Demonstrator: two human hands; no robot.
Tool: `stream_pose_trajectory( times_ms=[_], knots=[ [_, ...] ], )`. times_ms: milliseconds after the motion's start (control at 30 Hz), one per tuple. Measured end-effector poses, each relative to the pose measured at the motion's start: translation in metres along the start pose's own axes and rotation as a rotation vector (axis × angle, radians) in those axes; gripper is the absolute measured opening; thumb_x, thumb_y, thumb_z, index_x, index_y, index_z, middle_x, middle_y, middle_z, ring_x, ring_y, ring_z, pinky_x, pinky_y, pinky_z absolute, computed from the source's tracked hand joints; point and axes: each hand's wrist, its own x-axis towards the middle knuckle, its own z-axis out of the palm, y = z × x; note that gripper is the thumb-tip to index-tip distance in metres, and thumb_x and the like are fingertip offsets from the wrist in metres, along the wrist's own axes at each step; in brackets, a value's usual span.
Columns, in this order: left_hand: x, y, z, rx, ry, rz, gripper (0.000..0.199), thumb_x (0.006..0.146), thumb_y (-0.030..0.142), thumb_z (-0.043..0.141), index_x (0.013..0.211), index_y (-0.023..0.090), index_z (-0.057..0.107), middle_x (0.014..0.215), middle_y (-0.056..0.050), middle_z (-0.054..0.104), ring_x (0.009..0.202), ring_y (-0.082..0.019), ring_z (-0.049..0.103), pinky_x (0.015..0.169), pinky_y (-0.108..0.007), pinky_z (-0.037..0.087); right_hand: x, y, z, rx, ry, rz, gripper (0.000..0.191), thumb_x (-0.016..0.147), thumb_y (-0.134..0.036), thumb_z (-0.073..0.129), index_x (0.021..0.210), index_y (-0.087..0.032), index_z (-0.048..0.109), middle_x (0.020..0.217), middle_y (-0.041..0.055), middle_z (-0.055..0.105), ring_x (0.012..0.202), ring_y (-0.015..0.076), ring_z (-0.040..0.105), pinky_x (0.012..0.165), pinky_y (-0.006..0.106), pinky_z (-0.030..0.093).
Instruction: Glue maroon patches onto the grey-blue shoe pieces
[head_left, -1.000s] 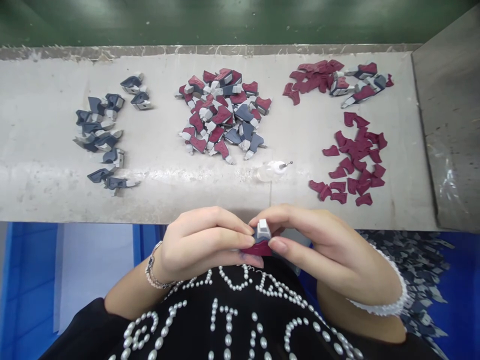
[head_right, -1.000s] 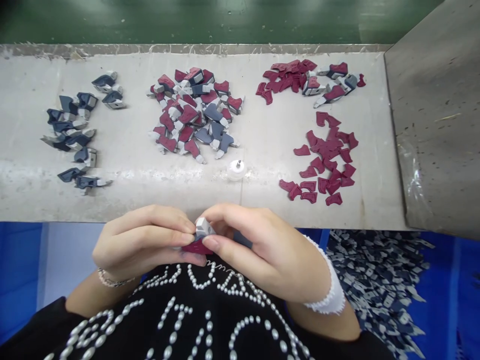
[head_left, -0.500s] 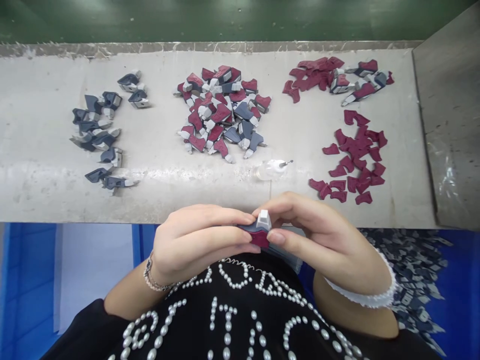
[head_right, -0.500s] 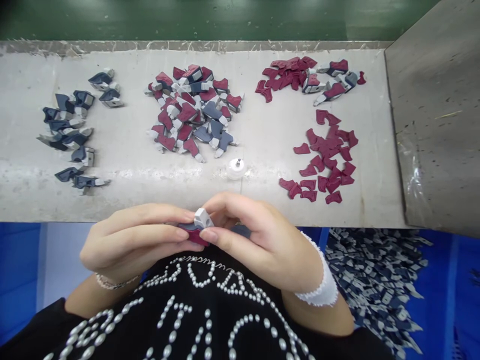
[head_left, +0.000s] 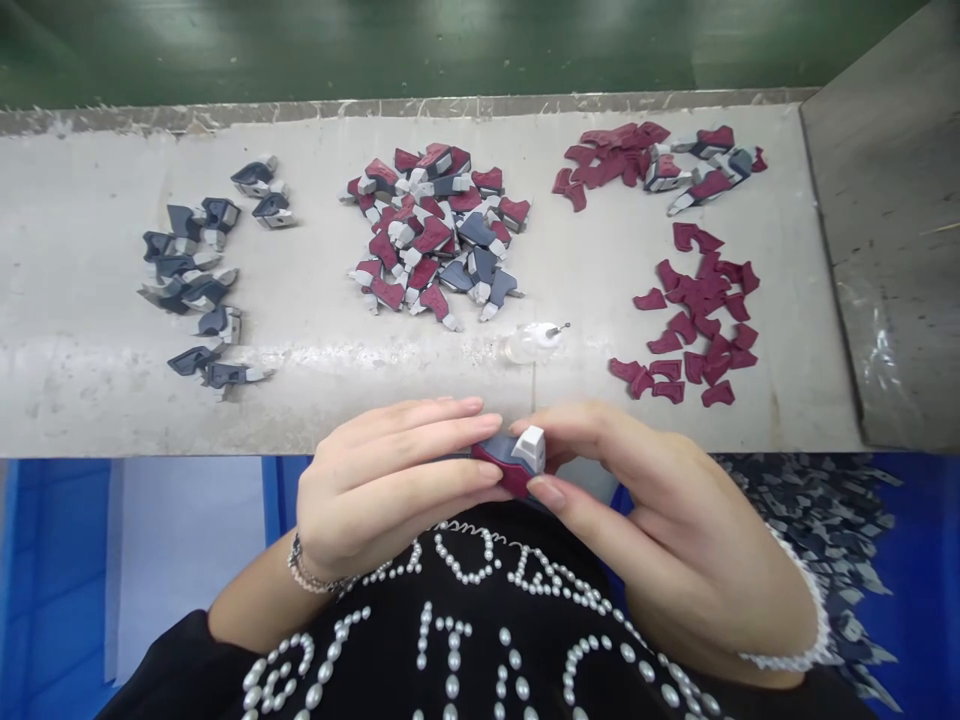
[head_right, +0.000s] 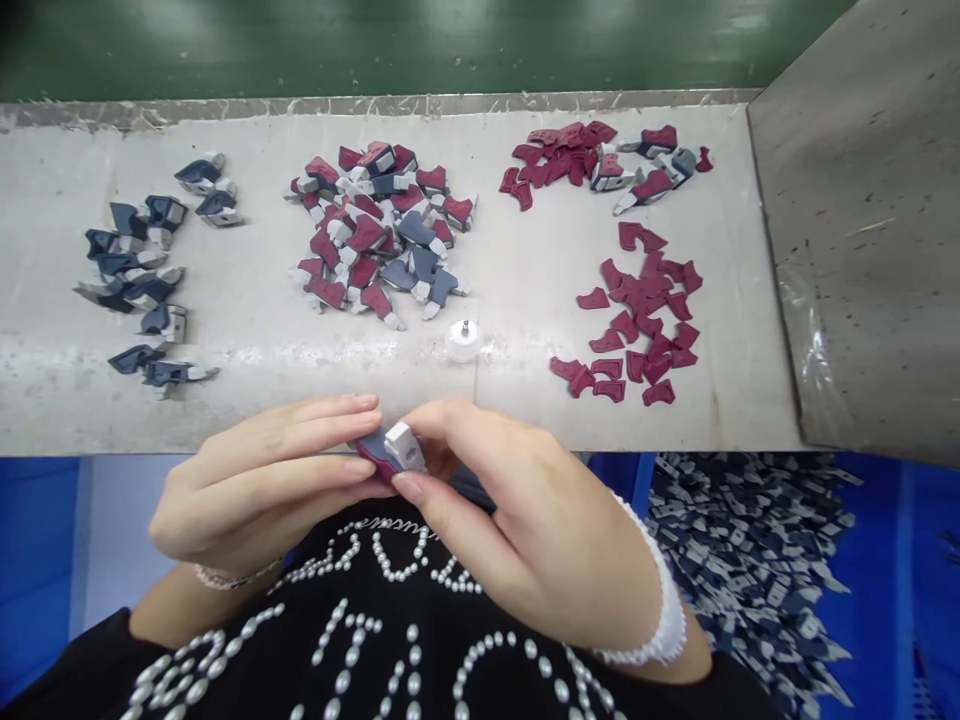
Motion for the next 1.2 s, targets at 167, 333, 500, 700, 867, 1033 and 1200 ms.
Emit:
stream_pose_trajectory(
  times_ms=[167, 333, 500, 700, 867, 1033, 1200],
  knots=[
    [0.003, 0.004, 0.005, -0.2, -0.066, -0.25, 0.032, 0.08, 0.018, 0.082, 0.109, 0.02, 0.07, 0.1, -0.004, 0.079, 0.086, -0.018, 0.077, 0.079, -0.029, 0.069, 0.002, 0.0, 0.003, -0.099, 0.028, -0.021, 0.013, 0.1, -0.018, 0.052, 0.11, -0.023, 0.057, 0.097, -0.0008, 0.07, 0.084, 0.0137, 0.066, 0.074, 0.025, 0.051],
    [0.001, 0.006, 0.004, -0.213, -0.164, -0.326, 0.031, 0.086, 0.017, 0.076, 0.115, 0.024, 0.068, 0.099, -0.001, 0.079, 0.082, -0.017, 0.077, 0.073, -0.028, 0.068, 0.0, 0.004, 0.005, -0.204, 0.002, -0.023, 0.022, 0.099, -0.02, 0.055, 0.121, -0.025, 0.054, 0.105, 0.0004, 0.07, 0.092, 0.0179, 0.065, 0.079, 0.031, 0.05],
    [0.0, 0.008, 0.005, -0.286, -0.111, -0.378, 0.029, 0.084, 0.013, 0.077, 0.108, 0.026, 0.071, 0.1, 0.001, 0.08, 0.085, -0.018, 0.077, 0.078, -0.031, 0.069, -0.004, 0.007, 0.004, -0.221, -0.019, -0.043, 0.032, 0.1, -0.013, 0.05, 0.129, -0.026, 0.051, 0.108, -0.0019, 0.068, 0.097, 0.0144, 0.062, 0.086, 0.028, 0.048],
    [-0.002, 0.008, 0.007, -0.249, -0.121, -0.395, 0.035, 0.081, 0.013, 0.08, 0.113, 0.023, 0.07, 0.099, 0.0, 0.08, 0.084, -0.018, 0.078, 0.075, -0.026, 0.069, 0.0, 0.006, 0.003, -0.196, 0.023, -0.002, 0.033, 0.098, -0.026, 0.058, 0.13, -0.023, 0.05, 0.112, 0.0002, 0.068, 0.099, 0.0152, 0.063, 0.086, 0.028, 0.049],
    [-0.005, 0.007, 0.01, -0.239, -0.106, -0.38, 0.037, 0.081, 0.013, 0.081, 0.114, 0.027, 0.069, 0.111, 0.0, 0.078, 0.092, -0.02, 0.078, 0.083, -0.03, 0.069, 0.001, 0.009, -0.001, -0.005, -0.016, 0.073, 0.021, 0.106, -0.025, 0.041, 0.124, -0.025, 0.053, 0.098, -0.0011, 0.066, 0.087, 0.0142, 0.063, 0.082, 0.027, 0.051],
    [-0.003, 0.005, 0.007, -0.258, -0.161, -0.369, 0.037, 0.084, 0.014, 0.078, 0.116, 0.031, 0.07, 0.118, 0.002, 0.076, 0.094, -0.018, 0.077, 0.085, -0.029, 0.068, 0.001, 0.013, -0.004, 0.052, -0.033, 0.065, 0.018, 0.106, -0.022, 0.042, 0.117, -0.028, 0.055, 0.097, -0.0031, 0.065, 0.087, 0.0132, 0.062, 0.088, 0.025, 0.049],
    [-0.004, 0.002, 0.002, -0.286, -0.209, -0.404, 0.041, 0.082, 0.015, 0.08, 0.118, 0.032, 0.069, 0.115, 0.003, 0.077, 0.093, -0.018, 0.078, 0.084, -0.027, 0.068, 0.002, 0.016, -0.005, 0.087, -0.067, 0.044, 0.02, 0.105, -0.021, 0.045, 0.12, -0.028, 0.057, 0.102, -0.0029, 0.066, 0.091, 0.0137, 0.062, 0.092, 0.025, 0.049]
  ],
)
